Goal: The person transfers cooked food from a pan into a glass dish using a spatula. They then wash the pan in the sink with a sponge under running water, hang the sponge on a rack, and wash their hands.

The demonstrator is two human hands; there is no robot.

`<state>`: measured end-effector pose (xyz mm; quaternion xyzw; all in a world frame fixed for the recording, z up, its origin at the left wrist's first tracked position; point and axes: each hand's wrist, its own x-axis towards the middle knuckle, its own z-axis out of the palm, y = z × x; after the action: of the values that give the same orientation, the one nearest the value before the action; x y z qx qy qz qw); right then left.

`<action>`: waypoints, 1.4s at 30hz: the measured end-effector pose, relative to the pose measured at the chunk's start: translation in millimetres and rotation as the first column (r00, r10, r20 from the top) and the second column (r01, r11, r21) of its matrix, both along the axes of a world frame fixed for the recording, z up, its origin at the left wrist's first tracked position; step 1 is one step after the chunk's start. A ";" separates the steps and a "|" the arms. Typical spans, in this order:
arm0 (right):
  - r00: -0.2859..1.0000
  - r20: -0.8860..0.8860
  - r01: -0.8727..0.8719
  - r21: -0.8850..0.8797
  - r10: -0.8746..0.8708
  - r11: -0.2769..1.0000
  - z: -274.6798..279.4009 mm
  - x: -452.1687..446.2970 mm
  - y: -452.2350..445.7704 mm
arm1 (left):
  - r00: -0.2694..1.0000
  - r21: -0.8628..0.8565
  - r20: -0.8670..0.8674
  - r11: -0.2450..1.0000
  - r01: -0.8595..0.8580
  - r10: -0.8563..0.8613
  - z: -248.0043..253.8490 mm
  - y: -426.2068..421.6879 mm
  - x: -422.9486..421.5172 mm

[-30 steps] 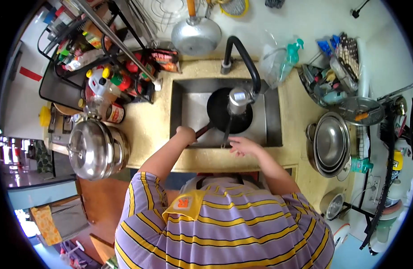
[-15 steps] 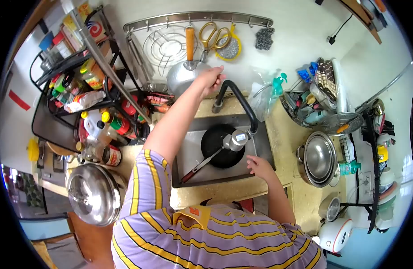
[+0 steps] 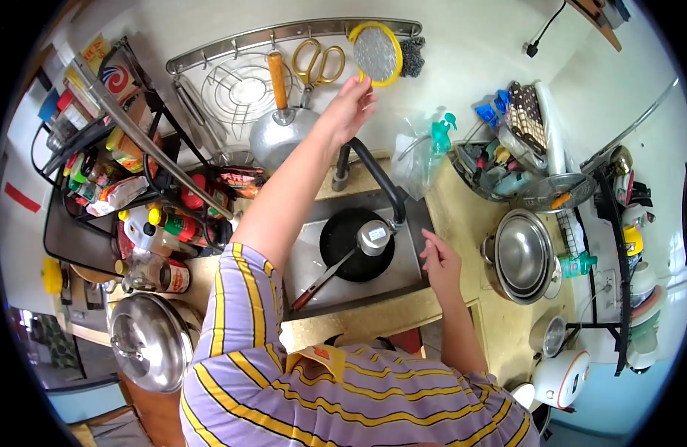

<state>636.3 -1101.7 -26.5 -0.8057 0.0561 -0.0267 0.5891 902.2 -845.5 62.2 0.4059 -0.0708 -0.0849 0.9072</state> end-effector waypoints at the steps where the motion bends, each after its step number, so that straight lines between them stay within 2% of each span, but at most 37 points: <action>1: 1.000 0.020 0.004 -0.004 -0.004 1.000 2.7 -0.2 -0.4 | 0.999 -0.059 0.042 0.998 0.003 -0.001 15.7 -7.6 -12.6; 2: 0.999 0.040 0.004 -0.011 -0.004 1.000 3.3 -0.8 -0.9 | 0.997 -0.120 0.083 0.993 0.005 0.005 28.8 -12.3 -22.9; 4: 0.998 0.061 0.010 0.037 -0.013 0.999 0.0 0.5 -1.2 | 0.965 -0.136 0.235 0.987 -0.085 0.115 45.9 -15.7 -27.0; 6: 0.999 0.048 0.010 0.088 -0.014 0.996 4.3 -0.6 -2.1 | 0.878 -0.125 0.424 0.974 -0.186 0.222 57.4 -15.4 -26.3; 8: 0.996 0.091 -0.012 0.135 0.000 0.991 6.5 0.1 -3.0 | 0.839 0.047 0.476 0.946 -0.322 0.262 65.0 -5.8 -57.2; 9: 0.995 0.103 -0.022 0.155 0.006 0.988 5.1 -1.7 -5.9 | 0.847 0.198 0.454 0.896 -0.398 0.277 72.7 -4.2 -91.1; 10: 0.989 0.144 -0.072 0.197 0.044 0.978 1.7 -3.0 -10.1 | 0.830 0.369 0.538 0.845 -0.388 0.146 64.8 4.2 -110.3; 12: 0.964 0.241 -0.182 0.275 0.115 0.944 -5.8 2.3 -16.3 | 0.898 0.612 0.437 0.750 -0.249 -0.058 54.0 12.4 -165.6; 13: 0.978 0.132 -0.200 0.398 0.159 0.895 -0.1 -1.1 -18.8 | 0.924 0.647 0.351 0.753 -0.122 -0.152 43.8 15.0 -191.1; 14: 0.954 0.100 -0.285 0.604 0.283 0.745 -7.4 -0.4 -24.9 | 0.936 0.667 0.253 0.745 0.013 -0.243 31.6 15.6 -217.1; 16: 0.927 -0.026 -0.257 0.685 0.375 0.681 -6.9 -10.6 -19.6 | 0.908 0.788 0.252 0.616 0.009 -0.336 6.5 12.0 -263.2; 18: 0.675 -0.061 -0.491 0.707 0.735 0.509 -13.3 -17.8 -28.6 | 0.865 0.827 0.306 0.561 -0.035 -0.397 -19.5 -1.2 -300.8; 19: 0.582 -0.124 -0.425 0.796 0.804 0.430 -21.0 -23.8 -28.6 | 0.888 0.863 0.207 0.505 0.032 -0.410 -32.5 -6.8 -314.7; 20: 0.517 -0.177 -0.498 0.733 0.837 0.463 -27.8 -27.6 -24.7 | 0.903 0.888 0.108 0.449 0.101 -0.415 -47.2 -12.8 -325.8; 22: 0.393 -0.293 -0.645 0.587 0.872 0.488 -43.3 -33.9 -12.3 | 0.939 0.866 0.114 0.496 0.067 -0.325 -86.4 -26.1 -340.4; 23: 0.289 -0.378 -0.669 0.577 0.879 0.468 -61.3 -30.0 -9.5 | 0.956 0.859 0.110 0.510 0.046 -0.272 -113.6 -27.5 -341.4; 24: 0.315 -0.437 -0.699 0.493 0.842 0.517 -76.3 -24.7 -9.0 | 0.970 0.852 0.104 0.522 0.027 -0.221 -147.0 -28.7 -341.2; 26: 0.377 -0.538 -0.744 0.308 0.754 0.592 -107.6 -15.1 -9.6 | 0.996 0.857 0.087 0.507 -0.090 0.030 -233.3 -15.5 -330.6; 27: 0.518 -0.531 -0.705 0.179 0.671 0.686 -132.6 -11.4 -16.3 | 0.984 0.954 -0.146 0.278 0.112 0.105 -243.9 -2.8 -319.6; 28: 0.645 -0.472 -0.679 0.007 0.601 0.734 -140.3 -6.1 -19.0 | 0.975 0.988 -0.147 -0.021 0.153 0.169 -272.2 8.3 -312.0; 29: 0.681 -0.441 -0.665 -0.037 0.584 0.746 -147.5 0.0 -24.8 | 0.940 0.916 -0.273 -0.245 0.319 0.204 -299.2 20.7 -305.8; 30: 0.716 -0.407 -0.648 -0.083 0.567 0.757 -154.0 5.7 -32.8 | 0.916 0.846 -0.330 -0.360 0.395 0.229 -343.1 30.4 -302.2; 31: 0.726 -0.405 -0.637 -0.093 0.555 0.765 -160.6 9.8 -42.3 | 0.875 0.802 -0.447 -0.350 0.484 0.187 -367.1 37.9 -299.8; 32: 0.737 -0.402 -0.626 -0.103 0.543 0.773 -166.3 13.2 -51.8 | 0.820 0.776 -0.562 -0.273 0.569 0.111 -406.7 49.3 -296.3; 34: 0.762 -0.381 -0.600 -0.111 0.524 0.792 -166.1 16.6 -60.6 | 0.758 0.721 -0.647 -0.257 0.643 0.079 -420.4 50.4 -286.9; 36: 0.794 -0.354 -0.560 -0.110 0.494 0.821 -159.7 14.9 -76.8 | 0.790 0.771 -0.607 -0.175 0.612 0.089 -435.2 53.5 -288.9; 40: 0.815 -0.365 -0.515 -0.101 0.450 0.851 -155.6 15.5 -104.1 | 0.869 0.854 -0.494 -0.212 0.475 -0.040 -369.2 57.1 -299.3; 42: 0.825 -0.359 -0.483 -0.048 0.436 0.874 -174.7 16.3 -117.8 | 0.881 0.853 -0.473 -0.257 0.454 -0.014 -351.2 54.3 -299.0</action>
<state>652.5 -1219.5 -201.2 -0.8261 -0.0421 0.2506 0.5030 603.2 -791.2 -289.0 0.9109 0.0730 -0.3419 0.2191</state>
